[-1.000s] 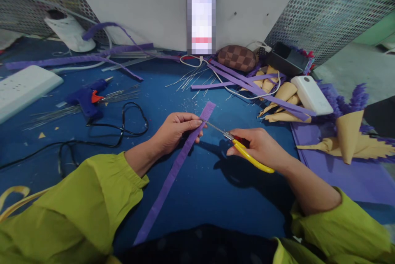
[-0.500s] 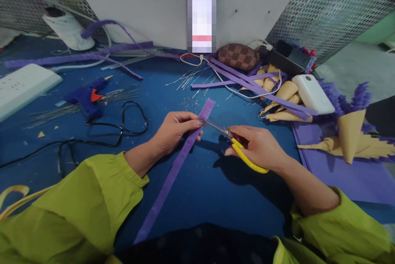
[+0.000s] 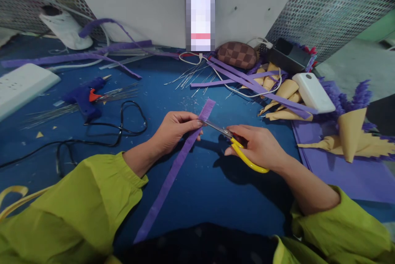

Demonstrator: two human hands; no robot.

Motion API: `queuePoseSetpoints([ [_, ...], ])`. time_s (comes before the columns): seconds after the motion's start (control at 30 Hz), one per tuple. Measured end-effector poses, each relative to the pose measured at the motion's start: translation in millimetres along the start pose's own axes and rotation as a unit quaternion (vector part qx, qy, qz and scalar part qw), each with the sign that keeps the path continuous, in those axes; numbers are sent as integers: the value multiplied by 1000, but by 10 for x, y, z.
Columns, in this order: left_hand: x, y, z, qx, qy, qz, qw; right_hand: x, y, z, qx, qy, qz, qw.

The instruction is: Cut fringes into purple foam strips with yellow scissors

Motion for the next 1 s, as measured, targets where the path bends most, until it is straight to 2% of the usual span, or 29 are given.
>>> queuePoseSetpoints([
  [0.43, -3, 17, -19, 8, 6, 18, 1000, 31, -15, -22, -2, 7, -26, 1000],
  [1.0, 3, -13, -26, 0, 19, -8, 1000, 24, -20, -12, 1, 6, -27, 1000],
])
Point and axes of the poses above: each hand's wrist, its own x-axis towards the middle knuckle, its own y-axis out of the back of the hand, z = x × y, the point moved 9 cm from there along x, towards the middle knuckle, and after that the axes turned 15 degrees about y, right-handed, at the moved point
